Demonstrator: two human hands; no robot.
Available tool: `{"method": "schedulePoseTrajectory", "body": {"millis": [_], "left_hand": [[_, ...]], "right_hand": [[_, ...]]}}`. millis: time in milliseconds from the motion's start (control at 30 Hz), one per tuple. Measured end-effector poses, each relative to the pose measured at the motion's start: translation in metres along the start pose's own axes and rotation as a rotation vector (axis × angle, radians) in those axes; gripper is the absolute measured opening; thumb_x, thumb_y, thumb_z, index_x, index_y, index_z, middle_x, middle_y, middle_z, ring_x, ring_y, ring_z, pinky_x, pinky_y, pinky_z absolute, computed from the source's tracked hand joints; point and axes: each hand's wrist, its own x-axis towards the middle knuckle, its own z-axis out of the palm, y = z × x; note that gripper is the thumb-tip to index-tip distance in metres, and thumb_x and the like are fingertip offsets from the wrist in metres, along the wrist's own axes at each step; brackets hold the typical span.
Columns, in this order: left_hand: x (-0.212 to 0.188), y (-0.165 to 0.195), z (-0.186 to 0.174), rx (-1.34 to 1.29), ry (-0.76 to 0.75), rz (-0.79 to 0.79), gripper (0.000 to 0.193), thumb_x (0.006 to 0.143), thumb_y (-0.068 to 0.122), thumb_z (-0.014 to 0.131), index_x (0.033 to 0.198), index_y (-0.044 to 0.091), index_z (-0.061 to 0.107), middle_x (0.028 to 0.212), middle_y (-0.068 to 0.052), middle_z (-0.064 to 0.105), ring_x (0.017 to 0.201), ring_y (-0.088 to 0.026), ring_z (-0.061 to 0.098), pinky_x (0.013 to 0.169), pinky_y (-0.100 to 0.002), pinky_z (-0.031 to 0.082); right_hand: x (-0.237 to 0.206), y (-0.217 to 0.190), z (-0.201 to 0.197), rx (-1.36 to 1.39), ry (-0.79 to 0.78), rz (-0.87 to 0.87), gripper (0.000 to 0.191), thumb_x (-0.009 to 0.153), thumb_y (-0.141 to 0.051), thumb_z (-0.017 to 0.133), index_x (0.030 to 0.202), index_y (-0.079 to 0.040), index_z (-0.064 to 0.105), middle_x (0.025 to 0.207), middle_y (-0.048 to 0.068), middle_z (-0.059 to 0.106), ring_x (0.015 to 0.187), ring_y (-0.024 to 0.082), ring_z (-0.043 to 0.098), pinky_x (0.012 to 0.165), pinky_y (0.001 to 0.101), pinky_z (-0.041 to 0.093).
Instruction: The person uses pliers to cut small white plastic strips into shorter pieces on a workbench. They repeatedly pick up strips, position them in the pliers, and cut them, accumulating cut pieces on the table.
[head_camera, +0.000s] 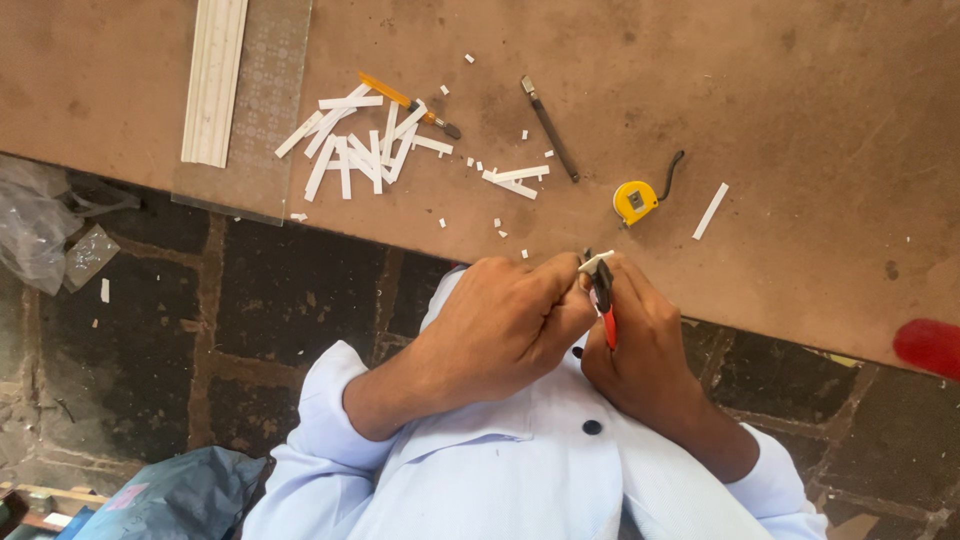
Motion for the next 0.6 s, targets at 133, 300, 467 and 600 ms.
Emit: {"method": "schedulePoseTrajectory", "body": {"millis": [133,300,467,600], "left_hand": [[-0.002,0.0,0.003,-0.008,0.012,0.033,0.019,0.1,0.014,0.055,0.083,0.004,0.054,0.06,-0.015,0.054,0.053,-0.036,0.056,0.052,-0.046,0.041],[-0.004,0.0,0.007,-0.018,0.006,-0.014,0.018,0.1,0.015,0.054,0.085,0.004,0.055,0.058,-0.015,0.054,0.05,-0.036,0.056,0.05,-0.045,0.041],[-0.007,0.004,0.009,-0.045,0.016,0.008,0.016,0.101,0.014,0.053,0.089,0.004,0.057,0.062,-0.014,0.058,0.052,-0.035,0.057,0.052,-0.043,0.044],[-0.008,0.006,0.009,-0.035,0.015,0.031,0.015,0.1,0.014,0.053,0.09,0.004,0.057,0.065,-0.015,0.059,0.054,-0.035,0.058,0.052,-0.043,0.044]], "right_hand": [[-0.004,0.004,0.002,-0.035,-0.029,0.073,0.032,0.077,0.005,0.051,0.108,0.002,0.059,0.093,0.024,0.061,0.082,0.046,0.062,0.072,0.0492,0.052],[-0.007,0.006,0.001,-0.018,0.013,0.02,0.035,0.077,0.006,0.05,0.111,0.002,0.06,0.093,0.023,0.064,0.08,0.044,0.065,0.07,0.0462,0.054],[-0.01,0.007,0.001,-0.032,0.018,0.018,0.031,0.076,0.005,0.053,0.106,0.0,0.061,0.089,0.021,0.065,0.077,0.042,0.065,0.066,0.0455,0.053],[-0.014,0.011,0.002,-0.029,0.039,0.006,0.03,0.076,0.005,0.052,0.104,0.0,0.061,0.088,0.02,0.064,0.076,0.041,0.064,0.065,0.0446,0.053]]}}
